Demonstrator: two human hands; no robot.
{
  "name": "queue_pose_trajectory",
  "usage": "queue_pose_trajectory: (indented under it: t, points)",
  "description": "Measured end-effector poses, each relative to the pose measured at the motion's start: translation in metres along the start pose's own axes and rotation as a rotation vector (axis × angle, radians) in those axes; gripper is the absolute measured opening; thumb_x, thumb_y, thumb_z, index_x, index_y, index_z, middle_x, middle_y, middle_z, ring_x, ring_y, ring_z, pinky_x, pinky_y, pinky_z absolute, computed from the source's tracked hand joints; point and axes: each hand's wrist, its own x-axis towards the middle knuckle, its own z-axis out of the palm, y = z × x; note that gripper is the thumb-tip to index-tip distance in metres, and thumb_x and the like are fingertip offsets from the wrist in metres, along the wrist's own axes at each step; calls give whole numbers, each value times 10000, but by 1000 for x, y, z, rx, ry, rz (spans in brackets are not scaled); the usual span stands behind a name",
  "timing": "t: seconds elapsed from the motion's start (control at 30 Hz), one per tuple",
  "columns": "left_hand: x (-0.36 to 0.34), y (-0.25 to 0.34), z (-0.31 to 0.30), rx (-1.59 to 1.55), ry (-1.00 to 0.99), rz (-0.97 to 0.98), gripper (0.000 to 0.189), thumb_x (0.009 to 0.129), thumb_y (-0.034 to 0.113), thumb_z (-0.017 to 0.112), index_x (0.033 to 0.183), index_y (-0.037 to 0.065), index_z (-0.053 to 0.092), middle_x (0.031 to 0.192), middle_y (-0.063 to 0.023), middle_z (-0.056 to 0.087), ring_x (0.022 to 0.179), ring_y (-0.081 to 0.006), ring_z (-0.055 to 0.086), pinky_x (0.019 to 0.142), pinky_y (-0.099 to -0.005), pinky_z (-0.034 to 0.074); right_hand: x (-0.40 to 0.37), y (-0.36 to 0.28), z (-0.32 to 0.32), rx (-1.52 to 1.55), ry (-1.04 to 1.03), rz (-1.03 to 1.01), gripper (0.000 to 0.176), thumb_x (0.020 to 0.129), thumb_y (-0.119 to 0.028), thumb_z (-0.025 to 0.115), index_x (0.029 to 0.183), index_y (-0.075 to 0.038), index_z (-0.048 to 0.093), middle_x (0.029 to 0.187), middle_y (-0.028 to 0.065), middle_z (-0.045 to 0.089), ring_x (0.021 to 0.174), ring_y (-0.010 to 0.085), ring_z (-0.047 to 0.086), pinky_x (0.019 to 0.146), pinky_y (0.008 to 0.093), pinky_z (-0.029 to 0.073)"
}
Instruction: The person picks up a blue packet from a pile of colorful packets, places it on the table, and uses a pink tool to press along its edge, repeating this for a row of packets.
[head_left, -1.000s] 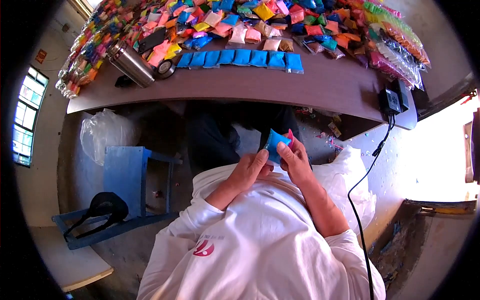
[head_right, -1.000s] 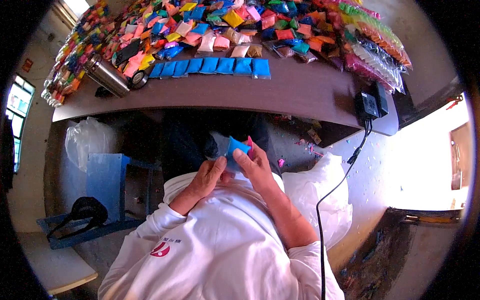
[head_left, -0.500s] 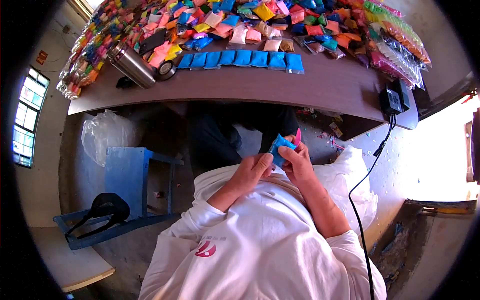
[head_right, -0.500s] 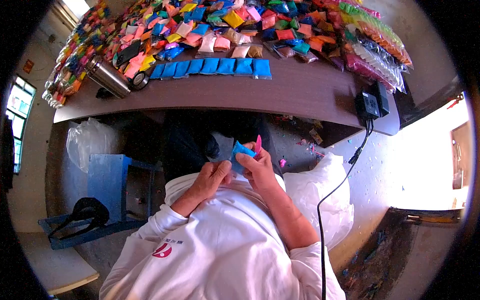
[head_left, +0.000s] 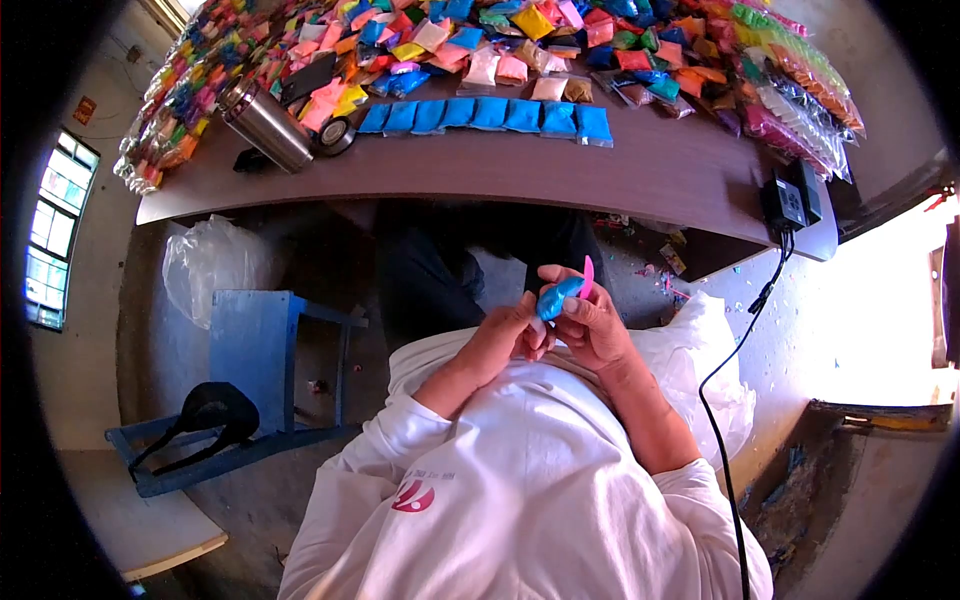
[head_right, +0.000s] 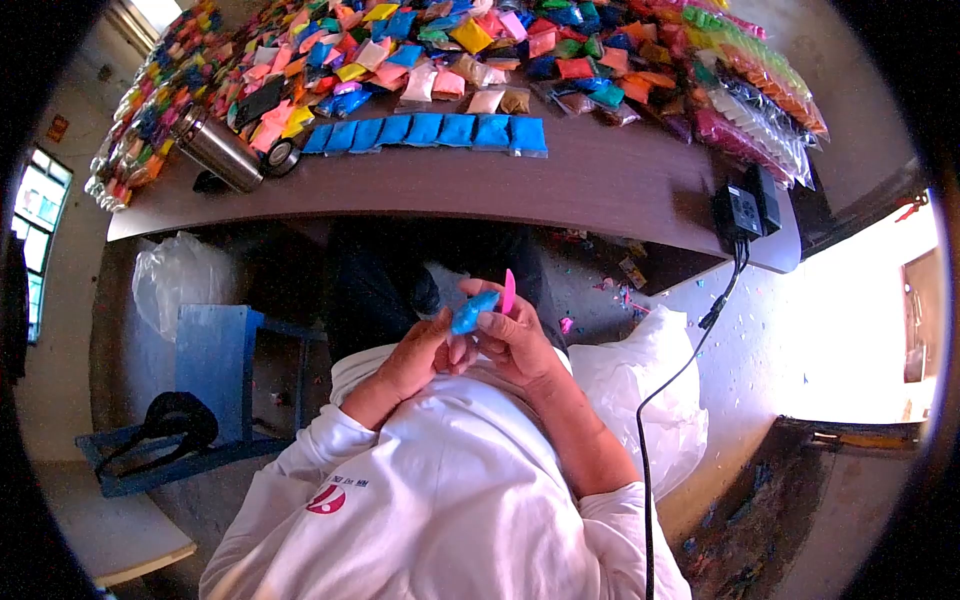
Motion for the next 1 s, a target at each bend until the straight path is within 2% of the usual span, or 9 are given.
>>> queue_pose_trajectory:
  t: [0.13, 0.23, 0.3, 0.37, 0.43, 0.57, 0.63, 0.83, 1.0]
  points:
    - [1, 0, -1, -2, 4, -26, 608, 894, 635, 353, 665, 90, 498, 662, -39, 519, 610, -120, 480, 598, -231, 389, 0, 3, -12, -46, 60, -95, 127, 799, -94, 654, 831, -73, 533, 665, -29, 509, 462, 30, 360, 415, 172, 266]
    - [-2, 1, 1, 93, 66, 0, 625, 890, 644, 353, 683, 83, 538, 664, -43, 536, 615, -106, 494, 597, -223, 397, -1, -2, -11, -177, 116, -132, 169, 806, -99, 651, 729, -102, 500, 610, -44, 482, 469, 28, 362, 422, 193, 263]
    - [-4, 1, 2, 177, 102, 11, 611, 897, 624, 373, 703, 76, 562, 662, -39, 541, 618, -102, 499, 596, -226, 400, -2, 1, -12, -251, 114, -152, 168, 810, -115, 657, 727, -101, 512, 593, -49, 469, 472, 28, 364, 427, 199, 269]
    - [-5, 2, 2, 416, 54, 140, 578, 908, 574, 422, 745, 48, 596, 660, -35, 558, 629, -110, 523, 591, -241, 412, 0, 6, -14, -325, 110, -173, 169, 814, -131, 664, 725, -99, 524, 576, -55, 456, 475, 29, 366, 432, 206, 274]
    - [-8, 9, 7, 480, 92, 138, 564, 911, 556, 435, 750, 40, 599, 660, -40, 566, 631, -119, 533, 587, -249, 417, 1, 11, -16, -598, 172, -281, 171, 812, -175, 687, 745, -92, 552, 562, -64, 448, 474, 29, 365, 437, 218, 280]
    - [-9, 9, 12, 582, 212, 177, 565, 915, 546, 434, 756, 31, 605, 647, -54, 578, 620, -142, 548, 575, -262, 426, -3, 7, -9, -476, 162, -173, 176, 812, -215, 698, 794, -82, 584, 584, -73, 467, 490, 23, 377, 442, 207, 283]
    - [-8, 7, 13, 578, 208, 146, 536, 926, 498, 453, 746, 17, 607, 640, -45, 583, 609, -129, 545, 566, -264, 435, -3, 4, 7, -307, 245, -84, 147, 817, -194, 680, 803, -77, 592, 613, -73, 483, 504, 17, 382, 447, 192, 282]
    - [-8, 4, 11, 569, 167, 105, 501, 935, 444, 480, 747, -2, 609, 646, -41, 598, 601, -118, 551, 563, -264, 452, 2, 13, -3, -312, 266, -150, 84, 815, -135, 644, 819, -64, 601, 647, -59, 493, 494, 11, 369, 437, 176, 258]
    - [-7, 4, 10, 562, 178, 73, 501, 938, 445, 476, 736, 3, 598, 640, -36, 592, 601, -110, 547, 559, -258, 451, 0, 10, -4, -261, 228, -96, 115, 819, -154, 654, 858, -66, 591, 635, -62, 472, 479, 12, 355, 425, 172, 246]
